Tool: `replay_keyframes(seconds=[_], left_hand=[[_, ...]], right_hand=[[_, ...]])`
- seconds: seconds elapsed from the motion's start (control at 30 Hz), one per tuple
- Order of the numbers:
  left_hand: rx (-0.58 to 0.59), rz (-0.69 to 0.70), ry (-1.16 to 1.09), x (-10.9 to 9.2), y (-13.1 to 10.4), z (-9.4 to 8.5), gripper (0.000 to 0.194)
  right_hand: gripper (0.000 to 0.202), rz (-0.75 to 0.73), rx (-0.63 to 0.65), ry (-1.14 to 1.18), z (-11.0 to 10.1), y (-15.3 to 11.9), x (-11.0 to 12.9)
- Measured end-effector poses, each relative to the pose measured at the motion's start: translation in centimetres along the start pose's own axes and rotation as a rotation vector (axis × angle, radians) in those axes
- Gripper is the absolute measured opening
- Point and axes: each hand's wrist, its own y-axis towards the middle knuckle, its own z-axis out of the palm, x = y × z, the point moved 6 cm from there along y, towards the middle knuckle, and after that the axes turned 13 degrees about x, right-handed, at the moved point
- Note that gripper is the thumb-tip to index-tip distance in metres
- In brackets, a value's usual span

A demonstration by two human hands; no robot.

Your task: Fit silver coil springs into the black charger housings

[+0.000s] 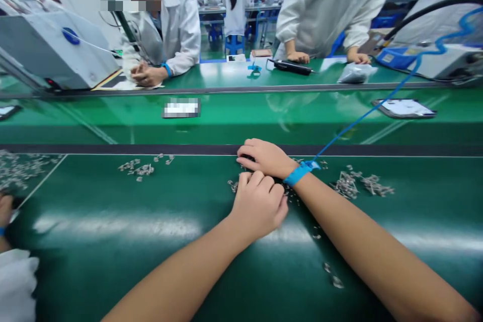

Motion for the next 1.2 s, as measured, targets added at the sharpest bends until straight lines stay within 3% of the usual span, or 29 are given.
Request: replay_keyframes(seconds=[0.3, 0.47, 0.6, 0.77, 0.97, 1.13, 1.2], left_hand=[[-0.007, -0.019, 0.004, 0.5, 0.0, 0.0, 0.020], [-0.018, -0.034, -0.020, 0.7, 0.1, 0.0, 0.020], [-0.011, -0.042, -0.035, 0.8, 0.2, 0.0, 0.021], [-0.059, -0.092, -0.086, 1.1, 0.1, -0.6, 0.026], [-0.131, -0.109, -0.100, 1.0, 0.1, -1.5, 0.027], [-0.324, -0.057, -0.083, 0.5, -0.8, -2.8, 0.022], [-0.377, -0.003, -0.058, 0.1, -1.1, -3.1, 0.033]], right_hand=[[0.019, 0.086, 0.099, 0.136, -0.9, -0.2, -0.4], [0.016, 0.087, 0.037, 0.376, -2.2, -0.9, -0.8], [0.020, 0.082, -0.022, 0.395, -2.9, -1.1, -0.7], [0.028, 0.198, 0.021, 0.150, -2.7, -1.1, -0.2], [0.048, 0.240, -0.139, -0.322, -4.7, -1.8, 1.7], [0.040, 0.281, -0.228, -0.367, -5.1, -1.7, 3.4], [0.033, 0.278, -0.199, -0.363, -4.5, -1.4, 4.5]])
